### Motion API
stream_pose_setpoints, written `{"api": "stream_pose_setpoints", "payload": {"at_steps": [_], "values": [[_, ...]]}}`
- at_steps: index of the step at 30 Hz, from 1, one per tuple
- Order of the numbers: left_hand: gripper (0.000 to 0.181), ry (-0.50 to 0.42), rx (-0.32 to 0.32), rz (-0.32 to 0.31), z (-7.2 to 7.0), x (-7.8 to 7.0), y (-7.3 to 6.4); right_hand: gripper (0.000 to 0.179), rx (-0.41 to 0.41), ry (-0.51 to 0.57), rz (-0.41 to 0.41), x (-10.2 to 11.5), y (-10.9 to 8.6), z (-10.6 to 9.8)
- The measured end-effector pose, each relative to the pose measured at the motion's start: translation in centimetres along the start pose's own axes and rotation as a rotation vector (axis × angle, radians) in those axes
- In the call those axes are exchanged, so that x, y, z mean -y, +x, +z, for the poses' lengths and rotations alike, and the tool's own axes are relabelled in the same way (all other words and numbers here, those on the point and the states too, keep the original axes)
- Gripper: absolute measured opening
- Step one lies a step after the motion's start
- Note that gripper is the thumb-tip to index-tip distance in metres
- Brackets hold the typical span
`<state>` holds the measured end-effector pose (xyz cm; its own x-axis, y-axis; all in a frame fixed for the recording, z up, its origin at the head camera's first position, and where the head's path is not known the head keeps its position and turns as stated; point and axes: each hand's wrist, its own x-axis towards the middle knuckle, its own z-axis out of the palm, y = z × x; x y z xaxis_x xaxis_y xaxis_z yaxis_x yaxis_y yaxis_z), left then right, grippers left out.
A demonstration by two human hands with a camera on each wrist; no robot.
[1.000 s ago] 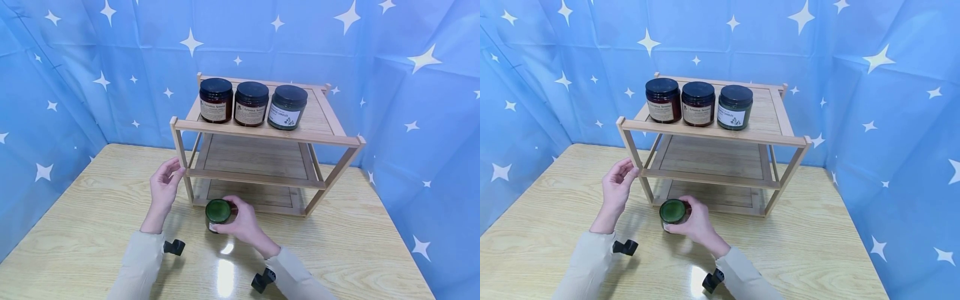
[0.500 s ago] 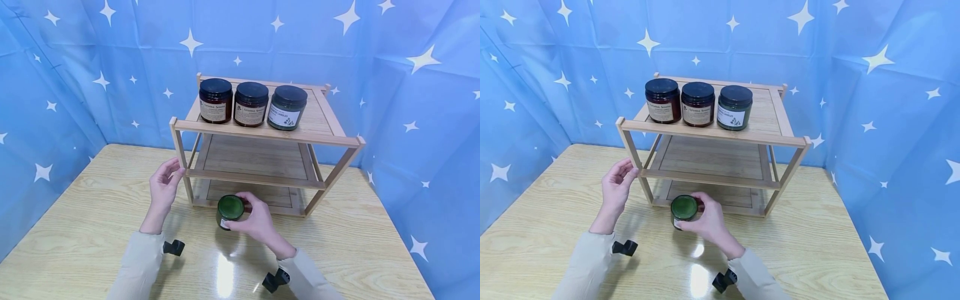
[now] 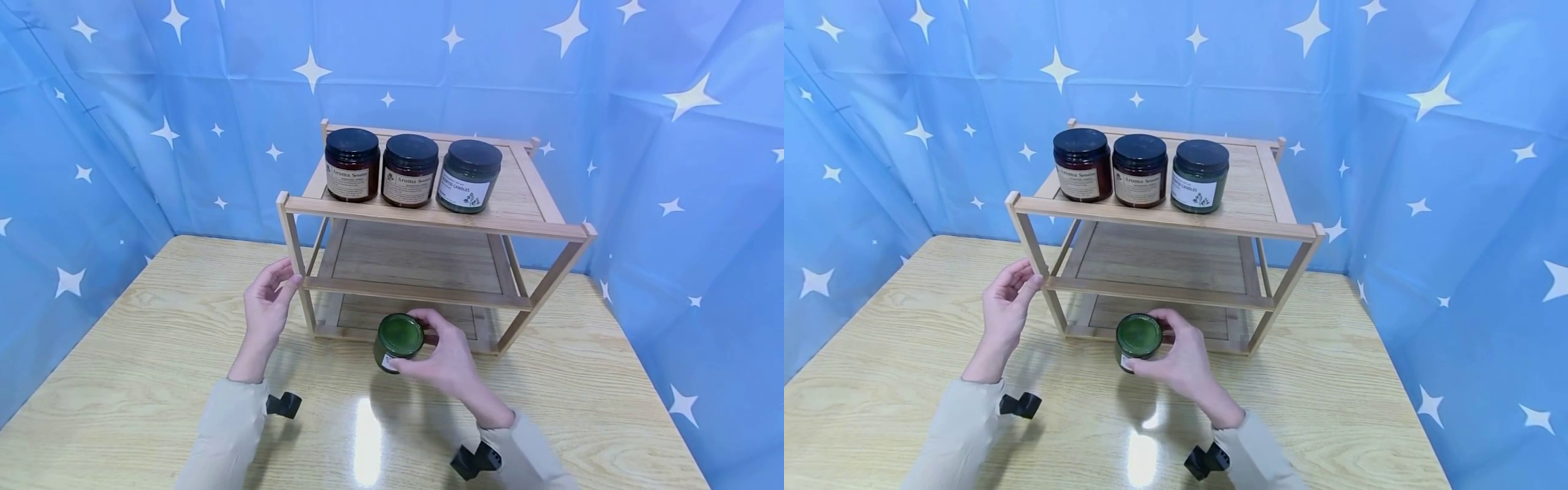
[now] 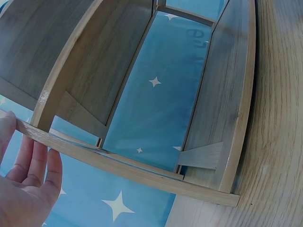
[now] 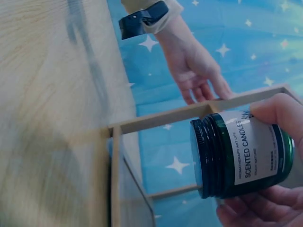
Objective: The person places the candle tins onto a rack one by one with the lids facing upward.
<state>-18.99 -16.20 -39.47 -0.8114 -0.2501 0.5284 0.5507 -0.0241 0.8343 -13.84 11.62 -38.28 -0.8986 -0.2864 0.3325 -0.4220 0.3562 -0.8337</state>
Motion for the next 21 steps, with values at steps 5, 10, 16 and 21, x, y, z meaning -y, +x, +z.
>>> {"api": "stream_pose_setpoints", "payload": {"at_steps": [5, 10, 16, 21], "values": [[0.026, 0.0, 0.002, -0.002, 0.0, 0.0, 0.0, 0.057, -0.014, -0.012, -0.025, 0.4, -0.2, -1.4], [0.026, 0.003, 0.004, -0.002, 0.0, -0.1, 0.0, 0.057, -0.032, -0.037, -0.028, 0.8, -0.4, -2.7], [0.026, -0.012, 0.001, -0.001, 0.1, 0.0, 0.0, 0.057, -0.062, -0.082, -0.025, 1.4, -0.6, -4.0], [0.025, -0.008, -0.003, -0.006, 0.1, -0.1, 0.0, 0.058, -0.083, -0.122, -0.015, 1.8, -0.8, -5.1]]}}
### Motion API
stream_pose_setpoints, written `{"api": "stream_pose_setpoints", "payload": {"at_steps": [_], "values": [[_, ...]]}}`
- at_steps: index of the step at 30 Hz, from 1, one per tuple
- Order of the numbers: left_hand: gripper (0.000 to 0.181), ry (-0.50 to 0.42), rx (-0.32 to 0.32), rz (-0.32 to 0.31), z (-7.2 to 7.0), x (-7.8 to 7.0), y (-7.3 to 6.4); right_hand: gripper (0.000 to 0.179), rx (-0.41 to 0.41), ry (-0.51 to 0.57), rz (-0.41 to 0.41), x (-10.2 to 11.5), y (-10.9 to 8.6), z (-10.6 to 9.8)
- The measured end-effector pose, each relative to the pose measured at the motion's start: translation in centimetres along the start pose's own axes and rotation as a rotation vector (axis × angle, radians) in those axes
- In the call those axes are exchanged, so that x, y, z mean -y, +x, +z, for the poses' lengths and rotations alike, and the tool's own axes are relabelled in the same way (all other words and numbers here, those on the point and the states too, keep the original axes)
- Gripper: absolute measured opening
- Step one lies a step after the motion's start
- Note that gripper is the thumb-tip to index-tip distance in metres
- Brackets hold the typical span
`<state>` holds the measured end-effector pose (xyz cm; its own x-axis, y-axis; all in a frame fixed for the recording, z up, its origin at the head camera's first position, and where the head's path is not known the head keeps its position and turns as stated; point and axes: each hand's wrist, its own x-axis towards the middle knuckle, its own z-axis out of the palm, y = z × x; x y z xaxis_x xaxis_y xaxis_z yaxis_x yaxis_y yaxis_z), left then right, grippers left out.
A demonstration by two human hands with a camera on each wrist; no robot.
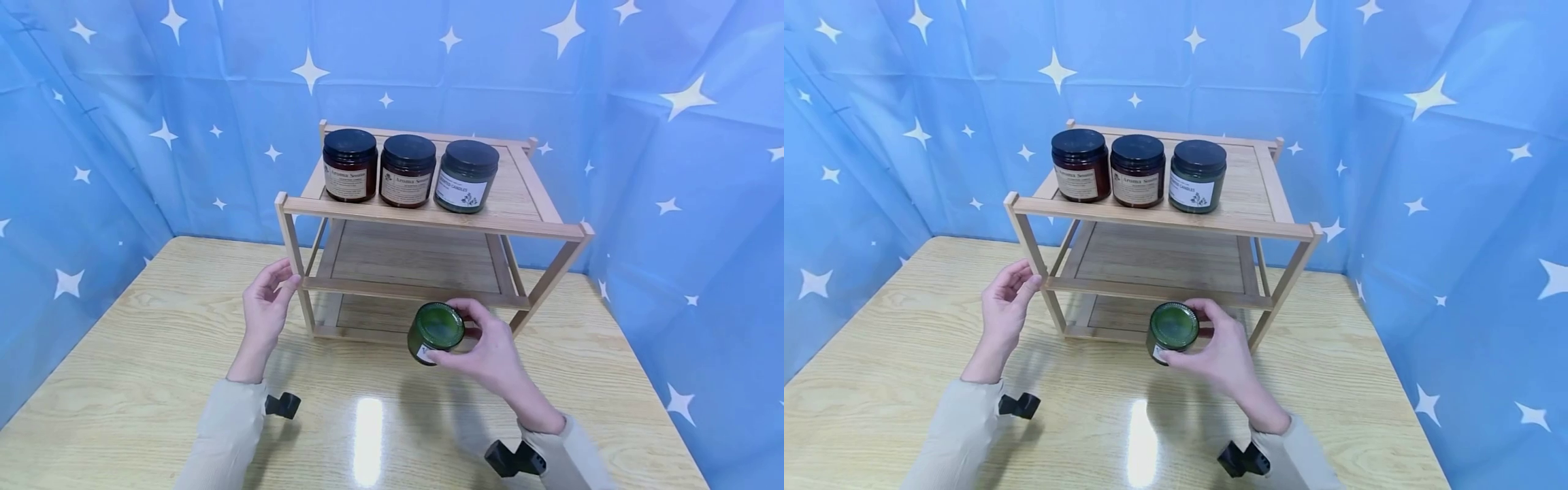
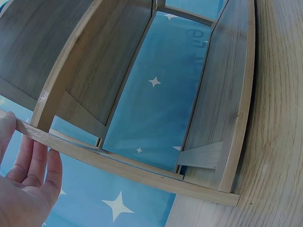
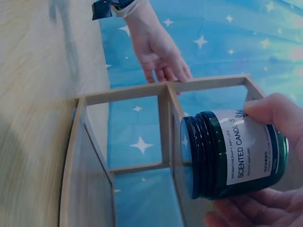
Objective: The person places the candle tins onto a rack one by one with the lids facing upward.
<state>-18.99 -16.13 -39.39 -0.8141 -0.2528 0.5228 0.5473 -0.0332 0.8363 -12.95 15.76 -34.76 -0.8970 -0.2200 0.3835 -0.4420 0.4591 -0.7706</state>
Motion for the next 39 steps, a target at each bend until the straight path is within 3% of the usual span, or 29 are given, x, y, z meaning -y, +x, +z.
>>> {"api": "stream_pose_setpoints", "payload": {"at_steps": [27, 39], "values": [[0.027, -0.016, -0.003, -0.006, -0.1, 0.0, -0.1, 0.058, -0.143, -0.11, -0.026, 3.2, -0.3, -6.2], [0.027, -0.01, -0.008, -0.005, 0.0, 0.0, -0.1, 0.063, -0.257, -0.084, -0.04, 5.4, 0.3, -9.2]]}}
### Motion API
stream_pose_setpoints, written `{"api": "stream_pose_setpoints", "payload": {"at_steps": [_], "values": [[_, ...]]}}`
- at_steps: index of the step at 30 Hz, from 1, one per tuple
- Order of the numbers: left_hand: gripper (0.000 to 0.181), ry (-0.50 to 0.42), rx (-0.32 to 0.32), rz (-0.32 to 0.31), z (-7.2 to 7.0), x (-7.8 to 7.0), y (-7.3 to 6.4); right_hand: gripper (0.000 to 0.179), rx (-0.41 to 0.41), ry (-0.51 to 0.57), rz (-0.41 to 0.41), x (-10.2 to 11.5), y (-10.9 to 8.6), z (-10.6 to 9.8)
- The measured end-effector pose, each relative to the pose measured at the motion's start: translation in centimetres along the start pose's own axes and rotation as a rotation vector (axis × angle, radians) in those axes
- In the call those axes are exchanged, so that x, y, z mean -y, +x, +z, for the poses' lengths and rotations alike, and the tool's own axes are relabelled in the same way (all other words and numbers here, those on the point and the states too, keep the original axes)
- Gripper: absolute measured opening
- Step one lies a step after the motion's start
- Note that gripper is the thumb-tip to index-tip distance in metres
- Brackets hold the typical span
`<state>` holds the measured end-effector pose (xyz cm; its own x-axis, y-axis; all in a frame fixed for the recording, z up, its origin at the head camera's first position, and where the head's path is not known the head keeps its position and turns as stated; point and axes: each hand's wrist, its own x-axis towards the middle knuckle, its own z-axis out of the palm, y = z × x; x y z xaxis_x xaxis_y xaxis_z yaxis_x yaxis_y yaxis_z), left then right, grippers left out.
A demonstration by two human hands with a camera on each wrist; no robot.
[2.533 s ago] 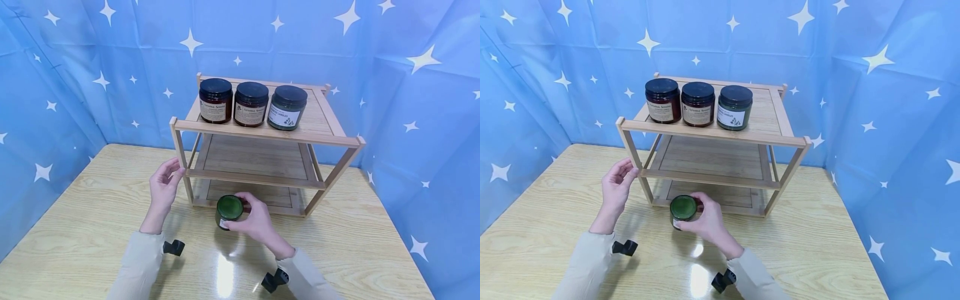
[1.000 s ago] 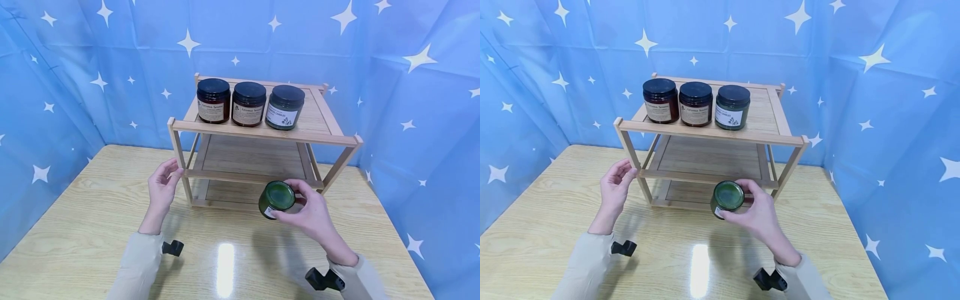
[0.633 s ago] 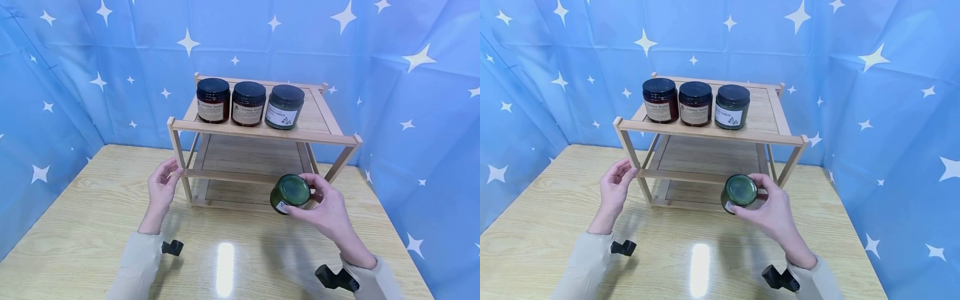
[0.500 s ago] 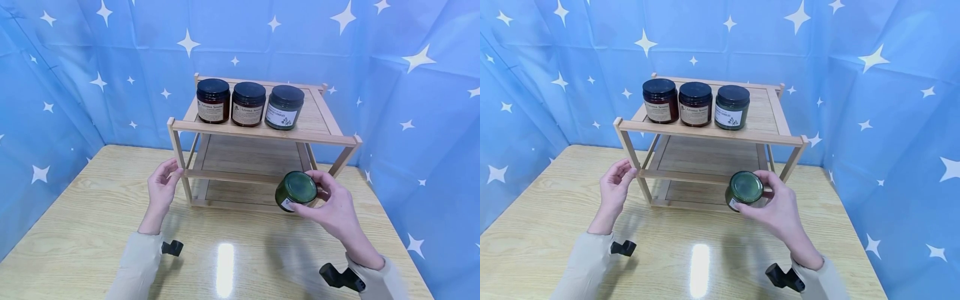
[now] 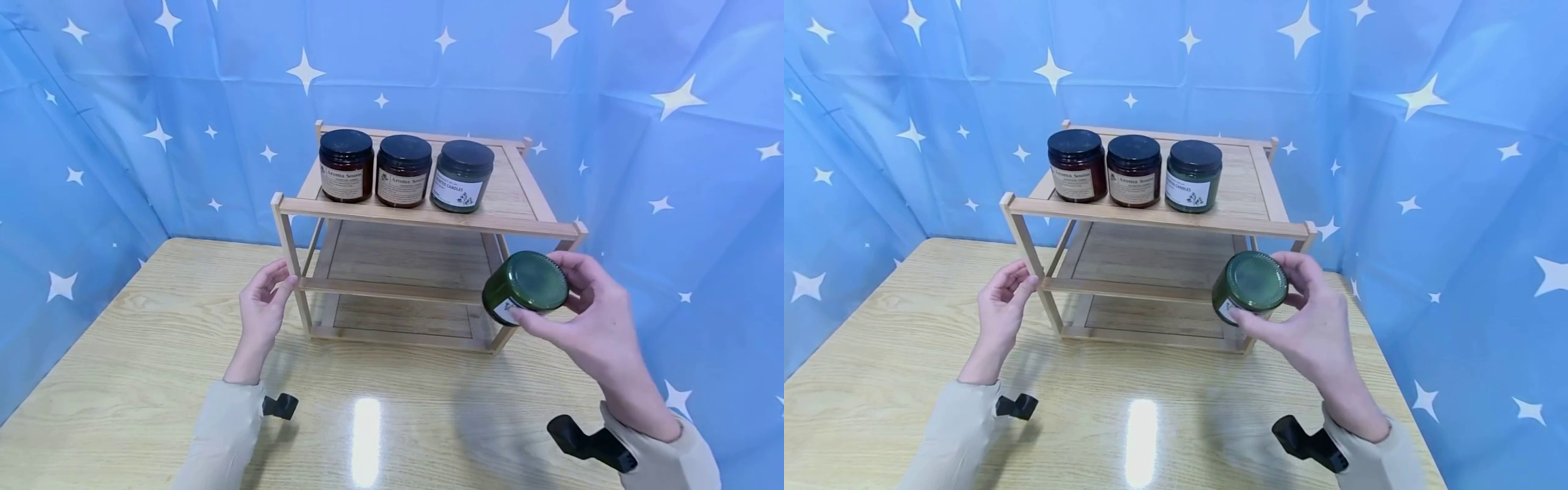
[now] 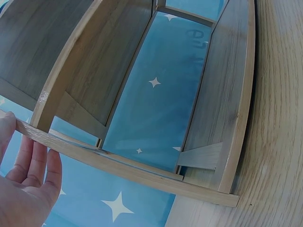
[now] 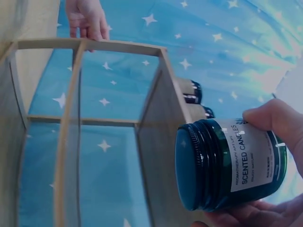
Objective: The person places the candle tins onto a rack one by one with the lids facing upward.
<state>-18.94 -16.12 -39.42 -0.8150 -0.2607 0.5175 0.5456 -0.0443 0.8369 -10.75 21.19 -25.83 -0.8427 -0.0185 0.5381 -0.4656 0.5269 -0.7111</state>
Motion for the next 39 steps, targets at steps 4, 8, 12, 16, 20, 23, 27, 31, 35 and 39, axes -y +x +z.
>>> {"api": "stream_pose_setpoints", "payload": {"at_steps": [4, 8, 12, 16, 20, 23, 27, 31, 35, 39], "values": [[0.027, -0.006, -0.005, -0.002, 0.0, 0.0, 0.0, 0.063, -0.024, 0.012, -0.001, 0.7, 0.7, -0.7], [0.028, -0.006, -0.006, -0.003, -0.1, -0.1, -0.1, 0.063, -0.047, 0.046, -0.004, 1.2, 1.5, -1.3], [0.028, -0.005, -0.004, 0.0, -0.1, -0.1, -0.1, 0.061, -0.072, 0.085, 0.005, 1.4, 2.3, -1.7], [0.027, -0.004, 0.0, 0.006, -0.1, 0.0, -0.1, 0.056, -0.087, 0.156, 0.013, 1.5, 3.1, -1.9], [0.027, -0.007, 0.007, 0.009, -0.1, 0.0, -0.1, 0.052, -0.111, 0.296, 0.014, 1.7, 3.9, -2.1], [0.026, -0.005, 0.01, 0.008, -0.1, 0.0, -0.1, 0.051, -0.14, 0.35, 0.012, 1.9, 4.7, -2.2], [0.026, 0.005, 0.006, 0.0, -0.1, -0.1, -0.1, 0.05, -0.175, 0.366, 0.018, 1.9, 5.9, -2.4], [0.025, 0.008, 0.003, -0.007, -0.1, -0.1, 0.0, 0.049, -0.19, 0.349, 0.035, 1.9, 7.0, -2.6], [0.025, 0.002, 0.006, -0.01, 0.0, 0.0, 0.0, 0.05, -0.186, 0.259, 0.043, 2.0, 8.0, -2.6], [0.025, 0.012, 0.008, -0.007, 0.0, -0.1, 0.0, 0.052, -0.182, 0.148, 0.006, 1.9, 9.2, -2.4]]}}
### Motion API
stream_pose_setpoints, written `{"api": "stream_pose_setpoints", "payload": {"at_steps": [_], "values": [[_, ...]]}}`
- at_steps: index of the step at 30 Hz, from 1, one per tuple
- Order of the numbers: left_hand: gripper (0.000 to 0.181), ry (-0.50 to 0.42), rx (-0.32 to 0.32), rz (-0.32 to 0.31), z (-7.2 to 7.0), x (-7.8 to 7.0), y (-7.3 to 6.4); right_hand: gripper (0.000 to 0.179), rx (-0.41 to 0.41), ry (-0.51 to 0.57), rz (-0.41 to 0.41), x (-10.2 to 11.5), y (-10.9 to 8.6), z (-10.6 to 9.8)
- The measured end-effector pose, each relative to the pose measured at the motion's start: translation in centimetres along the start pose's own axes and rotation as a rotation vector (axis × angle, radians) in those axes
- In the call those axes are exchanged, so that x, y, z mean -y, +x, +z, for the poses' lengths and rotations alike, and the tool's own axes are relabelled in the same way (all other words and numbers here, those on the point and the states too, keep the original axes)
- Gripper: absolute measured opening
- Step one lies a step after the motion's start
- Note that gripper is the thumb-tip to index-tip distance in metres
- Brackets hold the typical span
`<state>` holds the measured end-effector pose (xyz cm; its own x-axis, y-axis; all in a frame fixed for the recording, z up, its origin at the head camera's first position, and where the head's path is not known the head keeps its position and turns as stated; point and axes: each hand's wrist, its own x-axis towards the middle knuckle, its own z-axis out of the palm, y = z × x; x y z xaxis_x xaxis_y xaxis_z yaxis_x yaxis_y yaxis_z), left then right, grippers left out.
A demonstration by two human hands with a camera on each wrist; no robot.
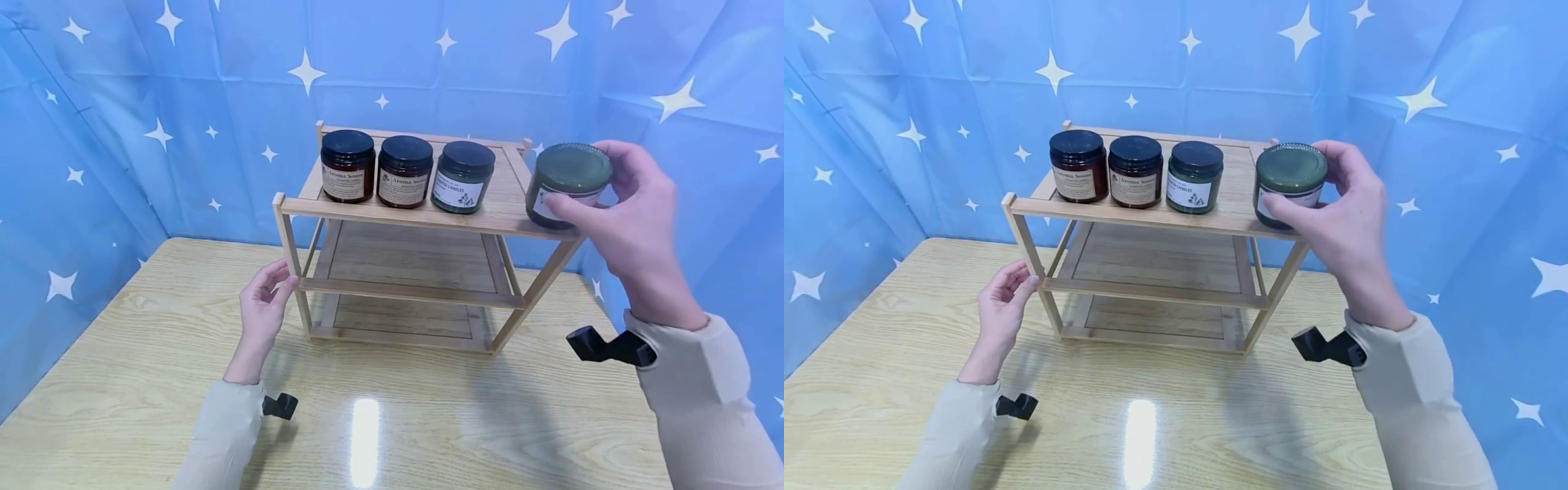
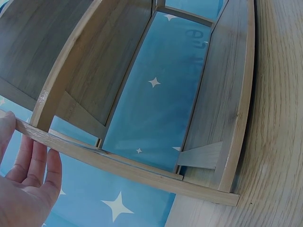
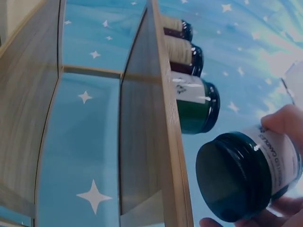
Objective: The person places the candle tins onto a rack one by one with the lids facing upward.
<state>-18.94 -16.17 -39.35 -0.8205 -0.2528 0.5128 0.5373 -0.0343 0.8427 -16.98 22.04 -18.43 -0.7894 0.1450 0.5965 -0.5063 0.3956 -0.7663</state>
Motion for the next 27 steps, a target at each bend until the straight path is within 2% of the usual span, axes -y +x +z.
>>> {"api": "stream_pose_setpoints", "payload": {"at_steps": [7, 15, 19, 23, 27], "values": [[0.025, 0.005, 0.002, -0.001, 0.0, 0.0, 0.0, 0.058, 0.033, -0.088, -0.063, 0.0, 1.2, 0.4], [0.024, 0.001, 0.003, 0.0, 0.0, 0.0, 0.0, 0.06, 0.119, -0.118, -0.045, 0.1, 2.0, 0.2], [0.025, -0.02, 0.003, 0.005, 0.0, 0.0, 0.0, 0.06, 0.102, -0.227, -0.058, -0.3, 2.5, 0.0], [0.026, -0.035, 0.001, 0.007, 0.0, 0.0, 0.0, 0.058, 0.058, -0.324, -0.038, -0.6, 2.9, -0.2], [0.027, -0.044, 0.001, 0.01, 0.0, 0.0, 0.0, 0.056, 0.051, -0.348, -0.033, -0.8, 3.1, -0.4]]}}
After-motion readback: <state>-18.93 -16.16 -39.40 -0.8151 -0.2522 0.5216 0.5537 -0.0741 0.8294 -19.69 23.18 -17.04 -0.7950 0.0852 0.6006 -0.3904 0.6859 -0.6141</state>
